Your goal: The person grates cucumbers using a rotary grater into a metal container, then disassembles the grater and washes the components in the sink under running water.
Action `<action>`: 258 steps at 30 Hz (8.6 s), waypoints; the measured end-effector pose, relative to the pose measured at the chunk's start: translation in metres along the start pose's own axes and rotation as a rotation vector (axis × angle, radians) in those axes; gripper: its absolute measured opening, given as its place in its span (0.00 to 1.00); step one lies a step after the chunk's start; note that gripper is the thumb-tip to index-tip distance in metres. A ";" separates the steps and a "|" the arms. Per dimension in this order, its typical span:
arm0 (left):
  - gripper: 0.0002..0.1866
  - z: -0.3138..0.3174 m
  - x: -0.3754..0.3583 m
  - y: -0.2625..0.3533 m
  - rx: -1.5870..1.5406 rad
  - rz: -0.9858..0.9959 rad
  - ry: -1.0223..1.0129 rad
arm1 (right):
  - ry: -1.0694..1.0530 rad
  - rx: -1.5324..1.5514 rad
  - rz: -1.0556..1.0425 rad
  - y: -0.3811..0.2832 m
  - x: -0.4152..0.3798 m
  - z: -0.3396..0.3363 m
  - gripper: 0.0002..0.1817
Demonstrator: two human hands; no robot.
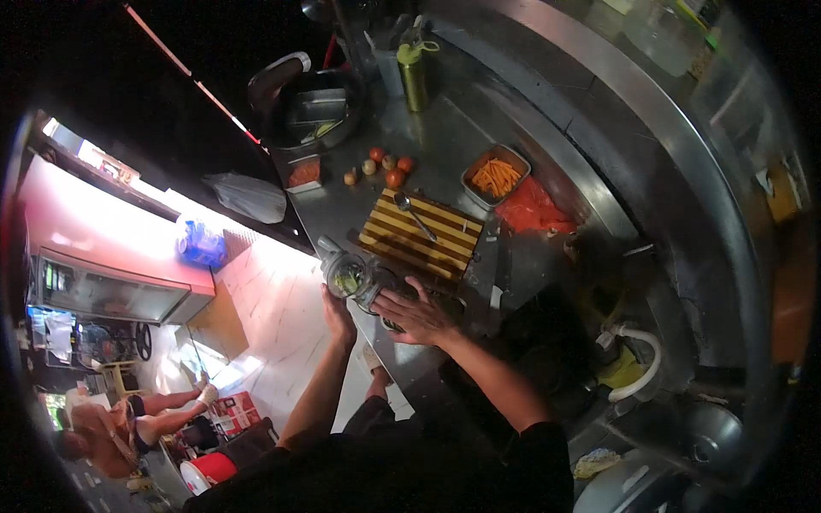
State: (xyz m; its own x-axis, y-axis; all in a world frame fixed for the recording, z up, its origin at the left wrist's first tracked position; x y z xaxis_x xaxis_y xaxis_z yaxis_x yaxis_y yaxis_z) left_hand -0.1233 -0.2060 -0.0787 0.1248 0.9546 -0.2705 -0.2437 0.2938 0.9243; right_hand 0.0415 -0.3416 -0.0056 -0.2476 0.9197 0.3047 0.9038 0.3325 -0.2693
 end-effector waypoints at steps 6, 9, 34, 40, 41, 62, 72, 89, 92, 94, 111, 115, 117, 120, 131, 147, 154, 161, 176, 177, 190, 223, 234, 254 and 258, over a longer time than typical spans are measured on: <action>0.39 0.015 0.007 -0.001 -0.140 -0.050 -0.025 | -0.002 0.037 0.005 -0.002 0.037 0.005 0.33; 0.35 0.019 0.004 0.002 -0.151 -0.092 -0.010 | -0.192 0.060 0.117 0.000 0.051 0.018 0.34; 0.08 0.006 -0.075 -0.041 0.296 0.056 -0.187 | 0.027 0.244 0.127 -0.005 0.075 -0.001 0.28; 0.06 0.007 -0.063 -0.023 0.448 0.028 -0.276 | -0.091 0.240 0.150 -0.006 0.071 0.001 0.27; 0.06 0.002 -0.054 -0.030 0.445 0.100 -0.283 | -0.064 0.240 0.139 -0.006 0.071 0.001 0.27; 0.11 0.021 -0.046 0.020 0.900 0.202 -0.408 | -0.061 0.102 0.154 -0.009 -0.024 -0.008 0.23; 0.08 0.025 -0.047 0.036 1.095 0.214 -0.535 | 0.118 0.384 0.278 -0.014 0.005 -0.010 0.23; 0.17 0.027 0.141 0.039 -0.015 -0.396 -0.309 | 0.442 2.670 0.813 -0.019 0.069 0.013 0.30; 0.15 0.056 0.146 0.049 -0.004 -0.424 -0.371 | 0.456 2.893 0.774 -0.012 0.052 0.034 0.17; 0.15 0.070 0.149 0.057 -0.009 -0.451 -0.419 | 0.487 2.975 0.738 -0.007 0.047 0.041 0.09; 0.16 0.008 0.017 0.172 -0.220 -0.054 -0.253 | 0.633 2.932 1.044 0.006 0.057 0.047 0.09; 0.16 -0.053 0.023 0.122 -0.194 -0.046 -0.080 | 0.646 2.982 0.987 0.005 0.062 0.037 0.10; 0.17 -0.060 0.029 0.103 -0.136 -0.115 -0.019 | 0.635 2.996 0.967 0.001 0.066 0.029 0.10; 0.17 -0.050 0.055 0.079 -0.044 -0.248 -0.009 | 0.657 3.015 1.009 0.000 0.067 0.031 0.10; 0.19 0.102 0.156 0.085 0.059 -0.443 -0.528 | 0.679 2.954 1.015 -0.002 0.067 0.030 0.09; 0.18 -0.050 0.048 0.101 -0.039 -0.200 -0.016 | 0.615 2.911 1.159 -0.005 0.078 0.009 0.19; 0.25 -0.034 0.123 0.025 0.347 -0.204 -0.113 | 0.618 2.875 1.140 -0.009 0.076 0.016 0.18; 0.36 -0.024 0.118 0.015 0.095 -0.329 -0.064 | 0.638 2.842 1.157 -0.019 0.063 0.024 0.22; 0.36 -0.122 -0.018 -0.009 0.200 -0.526 -0.050 | 0.945 1.775 1.278 -0.018 -0.059 0.026 0.12; 0.36 -0.123 -0.022 -0.009 0.219 -0.523 -0.049 | 0.931 1.583 1.242 -0.018 -0.057 0.013 0.13; 0.39 -0.117 -0.043 -0.005 0.309 -0.484 -0.182 | 0.028 0.025 0.473 -0.028 -0.063 0.002 0.28; 0.18 0.117 0.112 0.133 0.000 -0.462 -0.639 | 0.799 2.966 1.030 -0.013 0.067 0.017 0.11; 0.12 -0.038 0.029 0.128 -0.177 -0.149 -0.139 | 0.695 2.945 1.034 -0.002 0.068 0.024 0.06; 0.12 0.136 0.090 0.164 -0.154 -0.420 -0.460 | 0.833 2.914 1.010 -0.009 0.068 0.023 0.10; 0.14 0.072 0.046 0.178 -0.351 -0.302 -0.412 | 0.841 2.947 0.942 -0.001 0.053 0.051 0.04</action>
State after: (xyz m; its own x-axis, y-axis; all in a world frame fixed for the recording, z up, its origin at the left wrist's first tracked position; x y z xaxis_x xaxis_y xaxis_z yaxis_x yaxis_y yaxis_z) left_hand -0.0917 -0.1130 0.0921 0.5815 0.7499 -0.3156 -0.4326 0.6135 0.6607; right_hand 0.0095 -0.2823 -0.0358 0.0531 0.9048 -0.4225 -0.9348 0.1938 0.2975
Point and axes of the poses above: each hand's wrist, its own x-axis towards the middle knuckle, its own z-axis out of the palm, y = z × x, the point moved 4 cm from there along x, towards the middle knuckle, and after that the axes turned 1 degree about -z, right-handed, at the moved point
